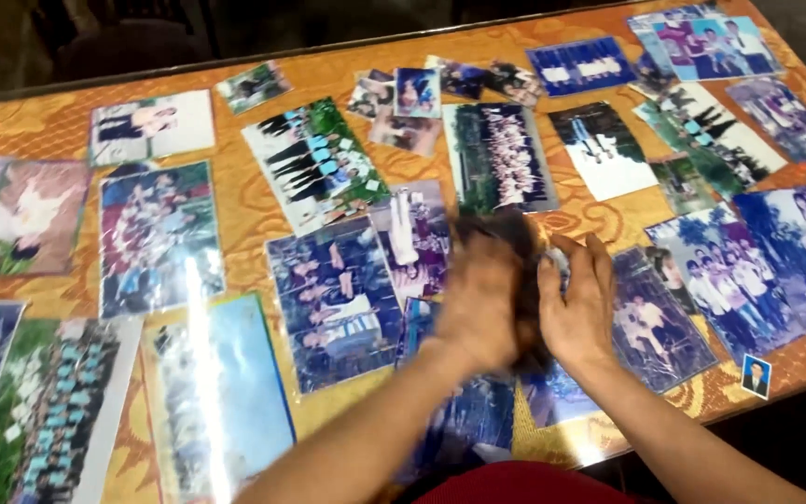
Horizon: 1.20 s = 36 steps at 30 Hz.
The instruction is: The person wipes a table surface covered with photographs using a dark cloth. They move the cloth back and forth across the table, occasionally shifting photographs and a plastic bag to reach different areas.
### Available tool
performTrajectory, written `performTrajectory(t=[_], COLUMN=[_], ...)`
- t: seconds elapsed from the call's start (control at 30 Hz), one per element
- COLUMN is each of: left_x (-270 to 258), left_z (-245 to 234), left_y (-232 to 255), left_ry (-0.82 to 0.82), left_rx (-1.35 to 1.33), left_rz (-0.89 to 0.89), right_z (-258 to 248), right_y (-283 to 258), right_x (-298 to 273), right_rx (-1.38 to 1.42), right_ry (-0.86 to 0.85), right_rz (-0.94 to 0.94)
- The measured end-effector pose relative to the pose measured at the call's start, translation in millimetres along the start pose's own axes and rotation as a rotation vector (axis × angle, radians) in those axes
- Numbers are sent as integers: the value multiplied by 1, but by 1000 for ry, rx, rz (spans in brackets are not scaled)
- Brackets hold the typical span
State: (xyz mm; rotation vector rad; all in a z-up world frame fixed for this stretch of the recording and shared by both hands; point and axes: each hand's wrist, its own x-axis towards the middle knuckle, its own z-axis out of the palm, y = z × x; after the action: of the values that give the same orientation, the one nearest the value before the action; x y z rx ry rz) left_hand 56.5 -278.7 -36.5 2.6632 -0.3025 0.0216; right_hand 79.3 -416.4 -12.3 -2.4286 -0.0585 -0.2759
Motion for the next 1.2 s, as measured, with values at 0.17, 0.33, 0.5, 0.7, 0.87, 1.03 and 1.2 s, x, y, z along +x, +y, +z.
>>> performTrajectory(t=[0.17,0.33,0.5,0.7,0.87,1.03,1.2], left_x=[-7,-41,-176,-299,-291,-296,-370], left_z=[-4,-46,-101,-93,-36,-32,-78], left_y=[9,-135,-270,-235,-111,-36,-88], left_ry=[-78,354,709,671,711,542,668], left_rx=[125,169,395,397,481,271,411], left_rz=[133,-107,-513,-1089,-1054,-749,-930], right_z=[1,25,50,64,68,70,71], right_y=[19,-2,-36,-79,-110,-129,-138], right_x=[1,-3,-13,-38,-67,-97,-122], right_rx=[-86,-96,-152,-191,-107,-67,-14], right_ry=[-54,-92,-277,-421,-618,-763,-802], right_rz=[0,-120,-249,-590,-612,-710,-877])
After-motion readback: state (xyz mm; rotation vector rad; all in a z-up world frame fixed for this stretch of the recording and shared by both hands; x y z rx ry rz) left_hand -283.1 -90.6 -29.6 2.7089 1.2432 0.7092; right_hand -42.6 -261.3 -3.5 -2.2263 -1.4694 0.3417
